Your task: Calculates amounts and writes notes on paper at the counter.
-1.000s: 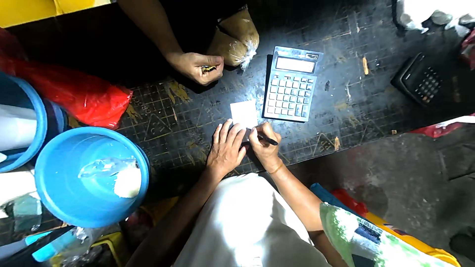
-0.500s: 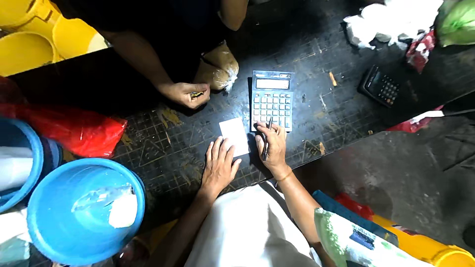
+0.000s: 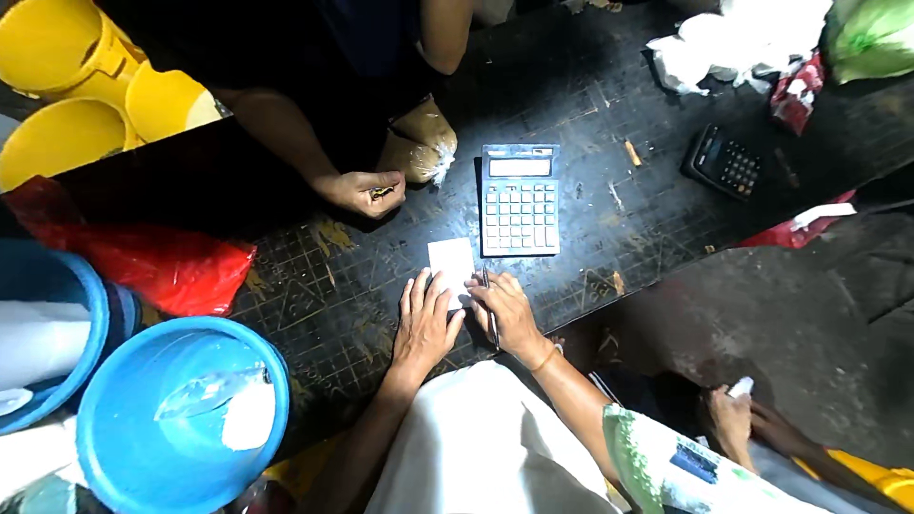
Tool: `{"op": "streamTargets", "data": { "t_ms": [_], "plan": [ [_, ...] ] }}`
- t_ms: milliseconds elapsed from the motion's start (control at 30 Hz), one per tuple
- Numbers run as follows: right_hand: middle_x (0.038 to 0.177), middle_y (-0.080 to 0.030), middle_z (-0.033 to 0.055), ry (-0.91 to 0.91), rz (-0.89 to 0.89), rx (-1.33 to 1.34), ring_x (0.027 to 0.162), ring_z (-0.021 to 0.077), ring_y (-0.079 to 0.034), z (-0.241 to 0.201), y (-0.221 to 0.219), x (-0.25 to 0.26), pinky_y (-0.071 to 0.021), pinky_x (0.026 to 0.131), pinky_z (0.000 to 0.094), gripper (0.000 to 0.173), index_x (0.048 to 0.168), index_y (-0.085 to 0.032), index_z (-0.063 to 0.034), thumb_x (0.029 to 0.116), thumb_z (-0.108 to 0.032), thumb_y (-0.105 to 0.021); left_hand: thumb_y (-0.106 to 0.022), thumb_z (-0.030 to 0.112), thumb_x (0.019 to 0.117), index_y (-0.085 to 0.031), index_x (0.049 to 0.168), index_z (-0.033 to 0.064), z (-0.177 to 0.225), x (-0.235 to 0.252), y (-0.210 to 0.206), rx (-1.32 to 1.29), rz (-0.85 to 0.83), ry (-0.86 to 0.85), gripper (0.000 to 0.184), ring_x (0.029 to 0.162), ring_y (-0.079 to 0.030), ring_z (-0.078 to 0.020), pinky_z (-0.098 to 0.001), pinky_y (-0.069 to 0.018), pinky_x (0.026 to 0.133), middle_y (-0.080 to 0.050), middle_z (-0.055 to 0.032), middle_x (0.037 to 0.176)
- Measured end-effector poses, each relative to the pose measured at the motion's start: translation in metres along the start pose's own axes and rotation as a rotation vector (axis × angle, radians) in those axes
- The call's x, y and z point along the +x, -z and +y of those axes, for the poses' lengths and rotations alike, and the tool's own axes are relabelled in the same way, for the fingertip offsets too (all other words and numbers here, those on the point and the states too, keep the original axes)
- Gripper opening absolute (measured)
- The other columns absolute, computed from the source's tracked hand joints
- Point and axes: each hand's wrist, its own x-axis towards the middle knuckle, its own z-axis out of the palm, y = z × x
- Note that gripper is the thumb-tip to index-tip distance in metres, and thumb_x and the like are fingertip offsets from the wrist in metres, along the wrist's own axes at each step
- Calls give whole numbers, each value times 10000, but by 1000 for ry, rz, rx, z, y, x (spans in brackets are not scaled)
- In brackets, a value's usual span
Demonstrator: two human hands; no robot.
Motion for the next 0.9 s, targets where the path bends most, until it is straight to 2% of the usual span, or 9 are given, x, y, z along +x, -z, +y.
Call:
{"op": "streamTargets", "data": {
  "t_ms": [100,167,200,267,333,400,467,667,900],
  "plan": [
    [1014,-772,60,-133,219,17,923,160,-718,7,13,5,-588,862,338,253,1101,-744,-64,1039,-132,-507,-485,488,1032,-669,1250,79,1,2,0,-18,20,-9,498,1489,-357,-398,-599,-244,1221,-522,-127,1525],
    [1039,-765,70,-217,321,-73,910,170,-716,17,25,12,-596,825,335,261,1134,-729,-59,1035,-110,-493,-478,480,1031,-646,1313,82,2,3,1,-12,8,-9,516,1488,-357,-401,-604,-245,1218,-514,-132,1531],
    [1074,-749,80,-242,341,-116,937,191,-696,24,30,16,-582,839,345,259,1170,-716,-58,1027,-104,-505,-475,480,1031,-632,1346,88,2,3,1,-6,5,-11,527,1488,-356,-405,-610,-244,1216,-510,-132,1536],
    [1215,-714,92,-257,318,-181,1095,255,-649,37,37,25,-538,953,400,292,1242,-683,-58,1017,-151,-523,-475,477,1032,-625,1367,98,2,3,1,0,8,-17,528,1484,-362,-414,-621,-247,1211,-513,-134,1535],
    [1327,-681,89,-244,264,-227,1232,309,-592,45,42,34,-474,1044,462,312,1246,-665,-59,1011,-206,-521,-475,476,1033,-629,1369,110,2,3,1,8,14,-23,521,1482,-367,-411,-620,-248,1210,-518,-125,1532],
    [1362,-667,70,-235,203,-279,1285,325,-556,51,44,39,-429,1062,494,329,1236,-681,-75,1002,-245,-524,-470,483,1035,-632,1368,113,2,3,1,16,12,-25,523,1483,-365,-409,-618,-244,1211,-517,-117,1535],
    [1325,-688,55,-216,192,-298,1265,318,-562,52,44,39,-412,1058,498,311,1202,-701,-87,997,-247,-530,-469,484,1035,-635,1365,112,2,2,0,17,6,-22,524,1485,-362,-407,-614,-241,1214,-516,-113,1537],
    [1209,-735,46,-139,211,-269,1149,293,-608,46,41,40,-434,1014,474,296,1130,-721,-86,999,-264,-524,-469,486,1036,-638,1360,111,2,2,0,19,16,-20,523,1480,-371,-406,-606,-253,1211,-525,-112,1529],
    [1272,-713,44,-101,110,-254,1226,311,-587,45,31,59,-424,1052,500,311,1175,-717,-102,974,-254,-536,-464,485,1036,-635,1364,119,1,2,-1,27,13,-23,520,1486,-360,-403,-604,-239,1216,-520,-104,1535]
  ]
}}
